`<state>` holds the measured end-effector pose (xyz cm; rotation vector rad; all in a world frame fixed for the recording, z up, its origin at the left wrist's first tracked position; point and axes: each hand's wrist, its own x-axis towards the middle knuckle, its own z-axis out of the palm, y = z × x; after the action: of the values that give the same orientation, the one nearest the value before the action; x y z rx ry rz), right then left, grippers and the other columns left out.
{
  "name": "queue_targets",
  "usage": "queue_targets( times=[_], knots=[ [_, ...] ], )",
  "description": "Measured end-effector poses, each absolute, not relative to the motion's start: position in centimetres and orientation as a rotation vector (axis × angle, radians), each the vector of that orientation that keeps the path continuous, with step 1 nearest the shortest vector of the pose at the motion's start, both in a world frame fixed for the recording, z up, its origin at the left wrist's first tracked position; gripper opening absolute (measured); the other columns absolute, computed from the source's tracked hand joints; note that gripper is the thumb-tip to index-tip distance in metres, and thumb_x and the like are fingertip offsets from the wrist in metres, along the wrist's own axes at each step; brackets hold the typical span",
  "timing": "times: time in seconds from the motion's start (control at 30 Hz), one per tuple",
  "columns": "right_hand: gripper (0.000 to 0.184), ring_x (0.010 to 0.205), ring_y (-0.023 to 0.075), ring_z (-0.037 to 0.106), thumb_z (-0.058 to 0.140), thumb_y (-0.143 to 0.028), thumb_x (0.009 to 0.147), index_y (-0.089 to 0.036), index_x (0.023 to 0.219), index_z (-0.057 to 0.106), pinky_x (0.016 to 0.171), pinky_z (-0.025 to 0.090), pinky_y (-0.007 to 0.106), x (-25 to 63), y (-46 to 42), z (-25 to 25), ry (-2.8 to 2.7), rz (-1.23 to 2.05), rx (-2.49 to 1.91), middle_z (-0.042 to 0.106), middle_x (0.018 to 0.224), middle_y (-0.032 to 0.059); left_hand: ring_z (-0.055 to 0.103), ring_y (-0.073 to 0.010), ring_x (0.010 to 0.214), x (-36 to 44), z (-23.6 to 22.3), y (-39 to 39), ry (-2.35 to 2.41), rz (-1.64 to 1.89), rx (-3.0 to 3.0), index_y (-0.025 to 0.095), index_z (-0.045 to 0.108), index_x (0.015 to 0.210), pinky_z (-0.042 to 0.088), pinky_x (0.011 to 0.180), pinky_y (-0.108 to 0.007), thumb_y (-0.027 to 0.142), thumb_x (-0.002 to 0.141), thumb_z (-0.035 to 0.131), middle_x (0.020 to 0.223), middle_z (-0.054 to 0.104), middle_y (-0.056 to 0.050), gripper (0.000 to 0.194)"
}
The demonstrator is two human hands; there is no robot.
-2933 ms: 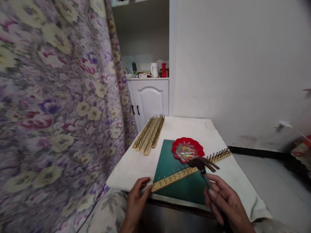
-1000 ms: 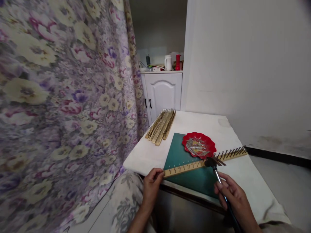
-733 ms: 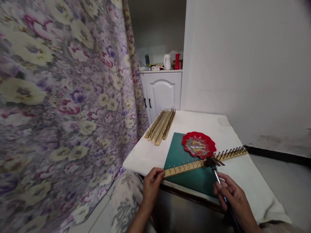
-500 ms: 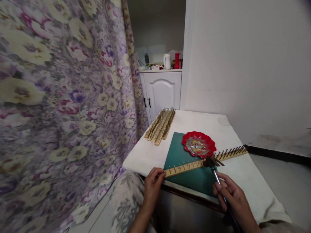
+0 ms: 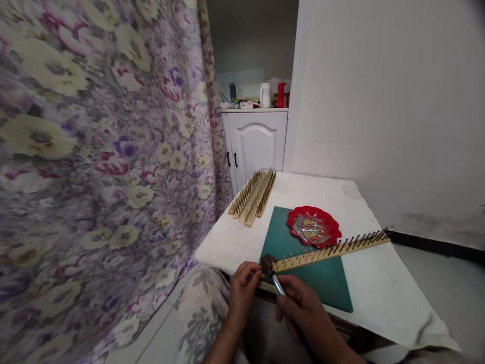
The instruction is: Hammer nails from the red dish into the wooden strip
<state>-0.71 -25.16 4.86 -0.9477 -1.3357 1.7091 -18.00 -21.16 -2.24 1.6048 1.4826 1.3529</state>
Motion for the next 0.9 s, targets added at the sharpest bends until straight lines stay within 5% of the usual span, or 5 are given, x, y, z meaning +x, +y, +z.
queue_targets(
  times=[0.9],
  knots=[
    [0.037, 0.028, 0.0026, 0.037, 0.054, -0.042, 0.084, -0.016, 0.109, 0.047, 0.029, 0.024, 0.014, -1.4, -24.7, 3.7, -1.324, 1.692, -0.921, 0.058, 0.06, -0.0054, 0.059, -0.0165, 0.077, -18.0, -2.5, -21.0, 1.454, 1.377, 1.617, 0.018, 0.065, 0.076, 0.045, 0.068, -0.024, 0.026, 0.079, 0.054, 0.078, 0.064, -0.003, 0.014]
  ],
)
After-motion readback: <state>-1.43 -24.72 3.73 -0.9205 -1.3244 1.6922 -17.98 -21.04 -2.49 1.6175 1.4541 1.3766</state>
